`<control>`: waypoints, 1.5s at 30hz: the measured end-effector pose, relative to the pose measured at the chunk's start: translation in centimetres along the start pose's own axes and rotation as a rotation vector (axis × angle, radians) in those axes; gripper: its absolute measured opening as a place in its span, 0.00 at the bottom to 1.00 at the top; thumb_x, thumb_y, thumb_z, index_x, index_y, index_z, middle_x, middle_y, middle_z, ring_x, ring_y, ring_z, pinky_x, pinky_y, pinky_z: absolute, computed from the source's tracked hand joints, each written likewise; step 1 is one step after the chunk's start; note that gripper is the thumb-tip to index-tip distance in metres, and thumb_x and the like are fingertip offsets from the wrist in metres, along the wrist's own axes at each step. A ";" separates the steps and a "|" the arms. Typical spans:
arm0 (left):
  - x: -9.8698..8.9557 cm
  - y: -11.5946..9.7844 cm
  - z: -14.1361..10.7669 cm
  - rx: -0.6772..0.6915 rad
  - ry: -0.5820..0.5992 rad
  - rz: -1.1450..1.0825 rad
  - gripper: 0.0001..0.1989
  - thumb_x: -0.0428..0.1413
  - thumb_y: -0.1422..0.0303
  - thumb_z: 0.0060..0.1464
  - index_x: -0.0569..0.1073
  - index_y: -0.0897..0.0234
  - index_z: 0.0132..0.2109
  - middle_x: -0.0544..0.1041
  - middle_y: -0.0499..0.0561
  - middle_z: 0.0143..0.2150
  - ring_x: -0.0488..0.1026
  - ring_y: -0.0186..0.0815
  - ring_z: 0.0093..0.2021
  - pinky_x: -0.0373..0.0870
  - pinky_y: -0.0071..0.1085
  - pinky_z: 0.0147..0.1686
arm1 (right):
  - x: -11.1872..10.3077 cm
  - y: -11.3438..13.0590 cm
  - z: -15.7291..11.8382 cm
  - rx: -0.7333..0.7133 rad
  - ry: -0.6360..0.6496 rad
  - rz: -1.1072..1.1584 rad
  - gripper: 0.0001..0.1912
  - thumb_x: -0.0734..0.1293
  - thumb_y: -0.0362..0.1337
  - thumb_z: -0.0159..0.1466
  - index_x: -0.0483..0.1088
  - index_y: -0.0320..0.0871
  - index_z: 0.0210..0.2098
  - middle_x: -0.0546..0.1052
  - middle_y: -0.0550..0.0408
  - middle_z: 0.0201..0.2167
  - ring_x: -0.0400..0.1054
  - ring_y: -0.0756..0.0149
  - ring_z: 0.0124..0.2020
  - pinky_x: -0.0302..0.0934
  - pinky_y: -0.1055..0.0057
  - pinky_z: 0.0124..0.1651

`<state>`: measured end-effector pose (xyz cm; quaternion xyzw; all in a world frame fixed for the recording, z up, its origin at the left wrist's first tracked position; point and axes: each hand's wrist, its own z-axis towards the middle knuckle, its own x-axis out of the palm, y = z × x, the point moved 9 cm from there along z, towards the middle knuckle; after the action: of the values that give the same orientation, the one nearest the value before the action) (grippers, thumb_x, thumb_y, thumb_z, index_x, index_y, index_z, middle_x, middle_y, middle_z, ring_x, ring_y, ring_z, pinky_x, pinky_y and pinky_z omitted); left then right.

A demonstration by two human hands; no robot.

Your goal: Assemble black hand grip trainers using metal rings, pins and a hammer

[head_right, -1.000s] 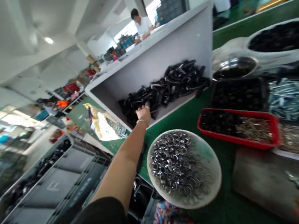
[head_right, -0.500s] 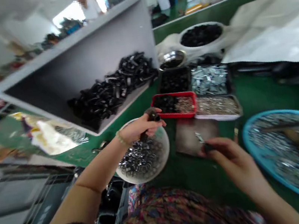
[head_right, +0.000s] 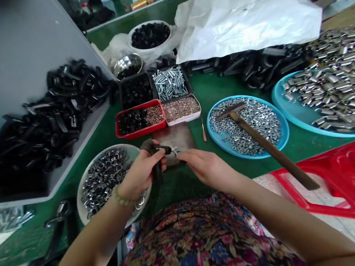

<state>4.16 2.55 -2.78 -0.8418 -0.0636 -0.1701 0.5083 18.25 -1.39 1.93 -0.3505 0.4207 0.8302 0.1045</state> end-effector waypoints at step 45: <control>1.6 -0.3 3.5 0.602 0.232 1.599 0.33 0.52 0.64 0.56 0.57 0.74 0.65 0.66 0.70 0.58 0.66 0.52 0.57 0.63 0.46 0.55 | 3.4 -6.9 16.9 0.113 0.271 -0.470 0.10 0.60 0.35 0.66 0.71 0.39 0.41 0.75 0.45 0.43 0.70 0.60 0.44 0.61 0.65 0.45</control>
<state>6.36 5.65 -3.44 -0.4408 0.5581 0.1779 0.6802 10.64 15.51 2.12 -0.5401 0.3834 0.7039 0.2564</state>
